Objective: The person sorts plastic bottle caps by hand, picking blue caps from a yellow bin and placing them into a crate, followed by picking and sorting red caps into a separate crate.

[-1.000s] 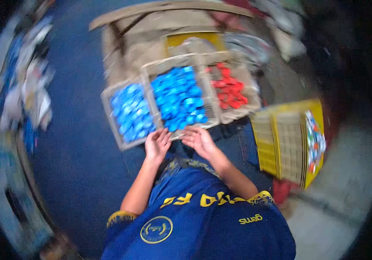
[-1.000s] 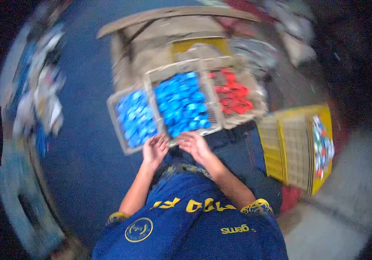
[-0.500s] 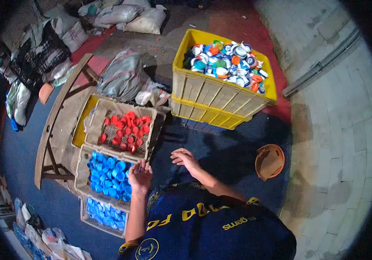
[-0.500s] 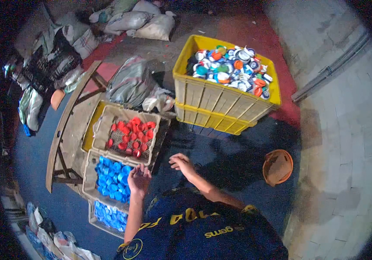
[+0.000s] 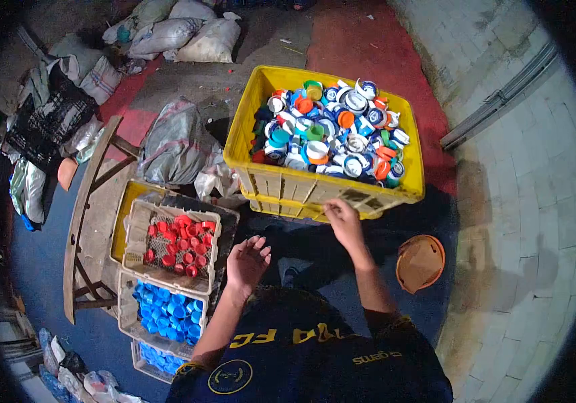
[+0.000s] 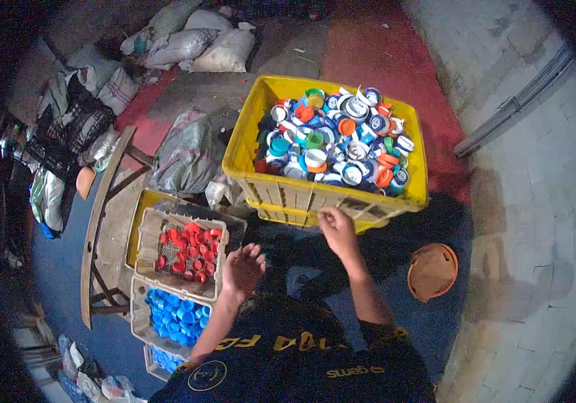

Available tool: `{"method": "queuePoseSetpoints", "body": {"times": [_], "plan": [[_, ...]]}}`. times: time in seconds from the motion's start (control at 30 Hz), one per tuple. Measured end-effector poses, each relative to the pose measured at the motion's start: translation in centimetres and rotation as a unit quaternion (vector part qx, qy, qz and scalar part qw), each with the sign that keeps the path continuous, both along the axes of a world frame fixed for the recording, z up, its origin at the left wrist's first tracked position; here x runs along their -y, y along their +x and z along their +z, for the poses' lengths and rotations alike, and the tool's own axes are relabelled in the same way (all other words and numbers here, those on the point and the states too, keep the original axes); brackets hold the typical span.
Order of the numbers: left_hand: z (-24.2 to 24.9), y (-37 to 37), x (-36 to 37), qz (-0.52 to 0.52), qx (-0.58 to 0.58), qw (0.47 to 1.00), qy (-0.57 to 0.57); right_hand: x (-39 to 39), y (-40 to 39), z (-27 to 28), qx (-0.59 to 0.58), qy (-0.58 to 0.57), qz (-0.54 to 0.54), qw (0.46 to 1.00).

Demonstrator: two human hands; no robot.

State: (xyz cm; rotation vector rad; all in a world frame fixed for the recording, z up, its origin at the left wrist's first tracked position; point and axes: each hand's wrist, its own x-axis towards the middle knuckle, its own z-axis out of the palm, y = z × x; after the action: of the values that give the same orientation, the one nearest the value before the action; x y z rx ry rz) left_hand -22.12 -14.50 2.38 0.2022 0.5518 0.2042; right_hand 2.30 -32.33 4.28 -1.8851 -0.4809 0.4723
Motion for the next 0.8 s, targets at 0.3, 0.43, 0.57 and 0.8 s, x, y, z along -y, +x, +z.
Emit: {"method": "queuePoseSetpoints", "body": {"times": [0.3, 0.43, 0.57, 0.8], "plan": [[1.9, 13.6, -6.7, -0.022, 0.038, 0.996, 0.079, -17.8, 19.6, 8.9, 0.325, -0.001, 0.078, 0.943], [4.1, 17.3, -8.4, -0.062, 0.078, 0.989, 0.107, -25.9, 29.6, 4.7, 0.475, -0.191, 0.213, 0.832], [5.8, 19.1, -8.8, -0.081, 0.078, 0.985, 0.134, -31.6, 34.9, 0.2, 0.465, -0.329, 0.298, 0.766], [6.9, 20.9, -7.3, -0.027, 0.050, 0.988, 0.144, -33.5, 36.0, -2.4, 0.453, -0.392, 0.315, 0.736]]}}
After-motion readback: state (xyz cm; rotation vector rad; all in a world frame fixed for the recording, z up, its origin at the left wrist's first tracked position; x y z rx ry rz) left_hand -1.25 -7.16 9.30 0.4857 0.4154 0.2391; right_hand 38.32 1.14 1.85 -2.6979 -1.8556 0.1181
